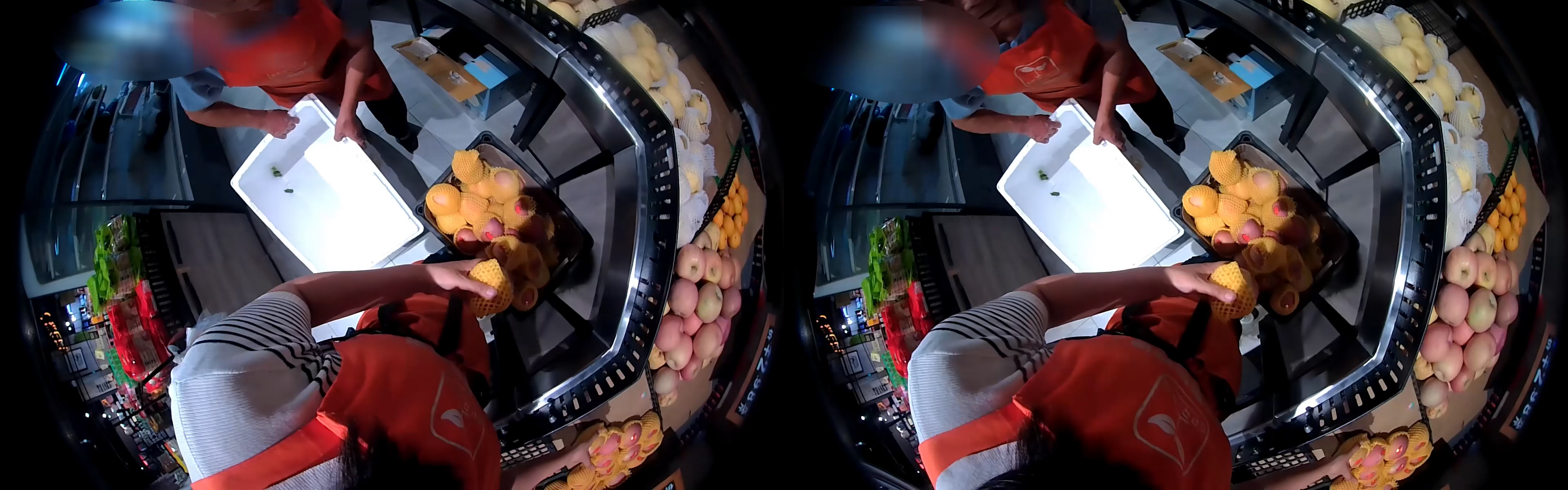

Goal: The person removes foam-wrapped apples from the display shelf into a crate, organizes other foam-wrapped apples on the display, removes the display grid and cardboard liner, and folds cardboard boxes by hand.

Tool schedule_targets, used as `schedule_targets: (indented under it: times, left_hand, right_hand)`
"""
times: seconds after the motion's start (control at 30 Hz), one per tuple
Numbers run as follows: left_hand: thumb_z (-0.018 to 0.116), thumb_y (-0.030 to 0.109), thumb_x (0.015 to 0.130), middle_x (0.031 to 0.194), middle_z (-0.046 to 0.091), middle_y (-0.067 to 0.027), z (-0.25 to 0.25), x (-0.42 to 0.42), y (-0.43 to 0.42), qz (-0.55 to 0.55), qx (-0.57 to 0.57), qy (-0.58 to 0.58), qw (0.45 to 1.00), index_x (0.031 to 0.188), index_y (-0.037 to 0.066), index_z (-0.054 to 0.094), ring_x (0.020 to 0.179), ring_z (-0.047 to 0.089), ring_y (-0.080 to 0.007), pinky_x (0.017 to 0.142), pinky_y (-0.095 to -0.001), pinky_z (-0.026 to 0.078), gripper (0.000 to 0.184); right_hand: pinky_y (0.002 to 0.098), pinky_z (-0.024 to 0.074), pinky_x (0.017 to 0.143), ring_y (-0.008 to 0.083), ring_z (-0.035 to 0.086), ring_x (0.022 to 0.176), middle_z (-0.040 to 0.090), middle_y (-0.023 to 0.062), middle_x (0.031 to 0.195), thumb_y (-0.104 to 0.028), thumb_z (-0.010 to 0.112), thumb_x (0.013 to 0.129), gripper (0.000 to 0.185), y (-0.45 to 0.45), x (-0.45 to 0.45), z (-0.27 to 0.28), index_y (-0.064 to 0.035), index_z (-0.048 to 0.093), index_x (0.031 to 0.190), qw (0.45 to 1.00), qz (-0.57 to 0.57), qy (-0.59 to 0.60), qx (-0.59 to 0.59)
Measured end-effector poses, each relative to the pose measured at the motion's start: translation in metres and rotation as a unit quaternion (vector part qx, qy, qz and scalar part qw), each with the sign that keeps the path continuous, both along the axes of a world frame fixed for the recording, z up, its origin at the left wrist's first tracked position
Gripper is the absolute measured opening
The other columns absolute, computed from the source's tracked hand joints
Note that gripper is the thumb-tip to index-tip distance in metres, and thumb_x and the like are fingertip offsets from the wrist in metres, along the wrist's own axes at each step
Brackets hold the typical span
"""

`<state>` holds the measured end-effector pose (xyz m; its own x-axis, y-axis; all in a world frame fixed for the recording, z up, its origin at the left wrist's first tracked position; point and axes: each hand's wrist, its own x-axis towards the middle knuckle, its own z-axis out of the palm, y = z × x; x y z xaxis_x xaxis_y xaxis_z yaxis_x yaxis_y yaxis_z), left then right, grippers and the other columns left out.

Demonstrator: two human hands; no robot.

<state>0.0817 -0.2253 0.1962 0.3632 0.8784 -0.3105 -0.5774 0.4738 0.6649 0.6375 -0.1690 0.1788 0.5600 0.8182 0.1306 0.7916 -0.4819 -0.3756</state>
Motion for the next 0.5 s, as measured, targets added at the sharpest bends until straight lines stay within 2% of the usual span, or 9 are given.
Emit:
schedule_targets:
  times: [0.3,0.5]
  left_hand:
    - [0.067,0.024,0.083,0.123,0.048,-0.0043,0.018,-0.003,0.003,0.017,-0.036,0.052,0.998,0.132,0.005,0.035,0.115,0.042,-0.0149,0.098,-0.0304,0.033,0.061]
    - [0.066,0.023,0.083,0.124,0.047,-0.0045,0.011,-0.006,0.006,0.014,-0.015,0.068,0.997,0.132,0.005,0.035,0.116,0.042,-0.0158,0.099,-0.0311,0.032,0.061]
  right_hand:
    - [0.0382,0.0262,0.106,0.0303,0.03,0.128,0.022,0.0207,0.142,-0.035,0.074,0.072,0.102,-0.016,-0.002,0.021,0.0012,0.008,0.141,0.999,-0.01,0.003,0.032]
    - [0.0385,0.0265,0.106,0.0308,0.03,0.128,0.02,0.021,0.142,-0.035,0.075,0.071,0.103,-0.024,-0.014,0.069,0.0009,0.008,0.141,0.994,-0.013,0.018,0.103]
